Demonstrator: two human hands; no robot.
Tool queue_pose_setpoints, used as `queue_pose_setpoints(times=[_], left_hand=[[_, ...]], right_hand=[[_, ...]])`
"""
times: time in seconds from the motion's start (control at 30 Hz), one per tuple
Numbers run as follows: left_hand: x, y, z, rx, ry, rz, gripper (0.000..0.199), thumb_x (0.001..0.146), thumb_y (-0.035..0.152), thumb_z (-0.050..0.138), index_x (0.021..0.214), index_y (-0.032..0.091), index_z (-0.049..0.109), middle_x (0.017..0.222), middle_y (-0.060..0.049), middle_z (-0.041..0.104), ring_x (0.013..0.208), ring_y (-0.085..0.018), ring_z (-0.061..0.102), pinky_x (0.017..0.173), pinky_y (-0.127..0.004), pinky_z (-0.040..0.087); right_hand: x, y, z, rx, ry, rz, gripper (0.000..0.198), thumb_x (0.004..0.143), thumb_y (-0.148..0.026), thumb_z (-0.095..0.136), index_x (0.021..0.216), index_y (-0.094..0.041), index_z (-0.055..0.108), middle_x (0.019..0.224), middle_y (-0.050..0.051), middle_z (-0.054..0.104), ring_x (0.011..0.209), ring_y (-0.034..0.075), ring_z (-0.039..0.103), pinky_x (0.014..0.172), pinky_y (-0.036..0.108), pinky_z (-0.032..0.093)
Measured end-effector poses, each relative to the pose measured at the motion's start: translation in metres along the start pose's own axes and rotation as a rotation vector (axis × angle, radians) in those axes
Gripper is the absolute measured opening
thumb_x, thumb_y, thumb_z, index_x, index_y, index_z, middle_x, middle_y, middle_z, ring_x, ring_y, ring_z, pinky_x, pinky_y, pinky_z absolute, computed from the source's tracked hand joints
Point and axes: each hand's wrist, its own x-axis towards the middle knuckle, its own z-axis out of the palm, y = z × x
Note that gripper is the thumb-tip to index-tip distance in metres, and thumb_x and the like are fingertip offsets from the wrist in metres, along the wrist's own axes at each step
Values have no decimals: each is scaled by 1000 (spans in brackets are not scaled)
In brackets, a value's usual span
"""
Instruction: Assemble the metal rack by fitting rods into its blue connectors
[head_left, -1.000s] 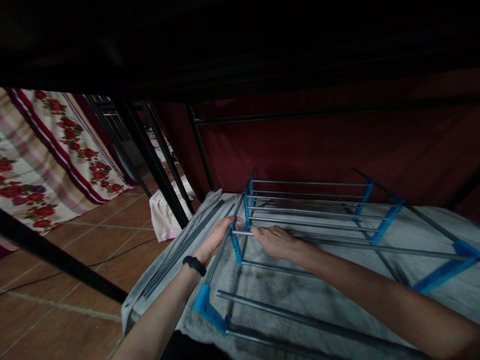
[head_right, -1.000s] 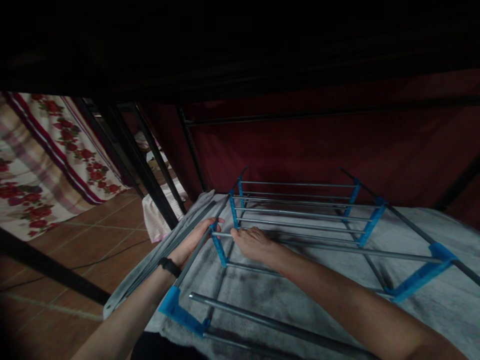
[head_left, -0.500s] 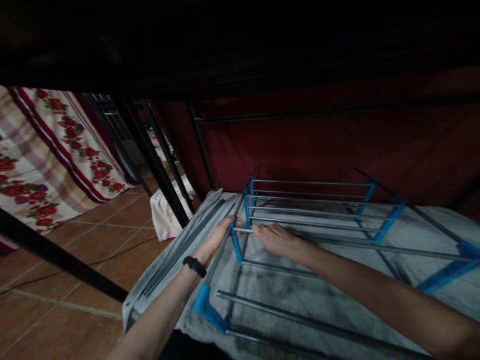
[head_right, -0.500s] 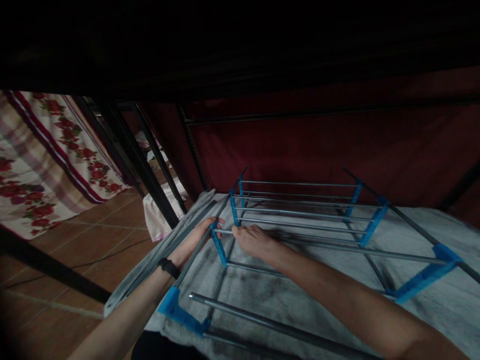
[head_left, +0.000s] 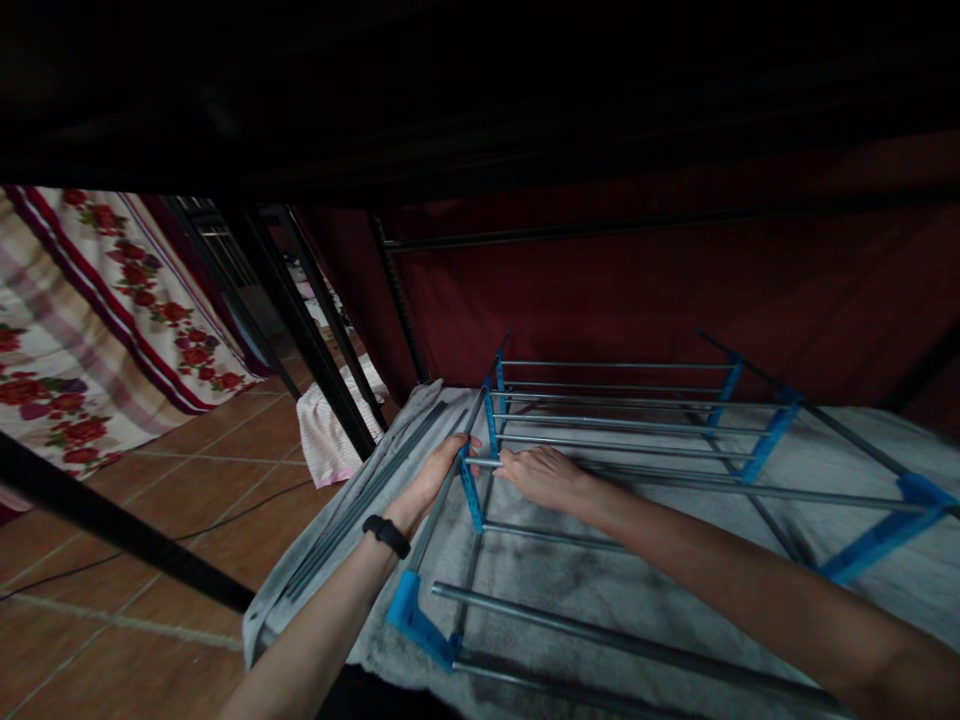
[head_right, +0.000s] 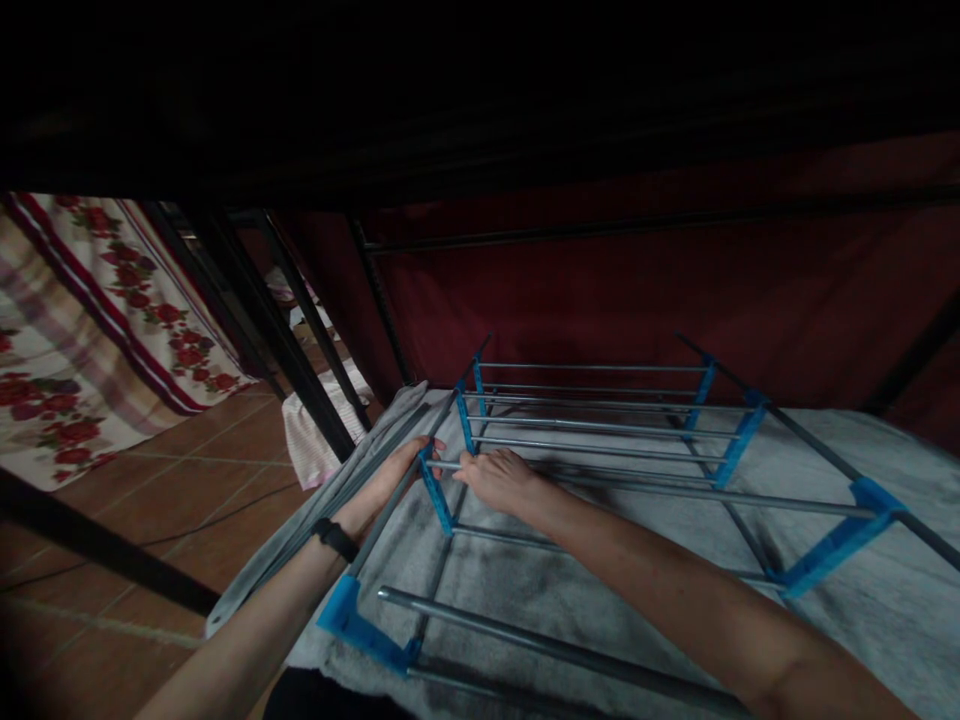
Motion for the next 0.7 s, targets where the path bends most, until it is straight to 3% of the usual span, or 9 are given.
queue_pose_setpoints(times=[0.37,0.57,0.63,0.7], left_hand=[[4,1,-2,2,14,-31,40,79,56,61,89,18,71,67,-4,67,65,-21,64,66,-32,52],[14,5,-5,10,51,-83,48,62,59,76,87,18,70,71,-1,72,63,-20,66,69,-34,57],[18,12,-5,53,60,-115,51,60,63,77,87,21,71,73,0,74,70,-23,70,71,-33,58],[19,20,-5,144,115,-90,52,57,66,77,87,23,73,75,1,75,84,-28,73,75,-35,60]], right_hand=[[6,7,-3,84,-41,-17,46,106,-44,31,120,-14,63,103,17,75,98,26,73,80,34,54],[13,6,0,129,-41,11,49,105,-53,34,123,-15,59,110,14,74,103,26,71,84,39,58],[13,5,-1,117,37,-3,52,104,-56,34,124,-14,58,117,13,72,107,25,69,88,40,58],[6,-1,-4,38,202,-63,44,105,-47,37,126,-14,56,127,11,67,114,23,65,93,39,55]])
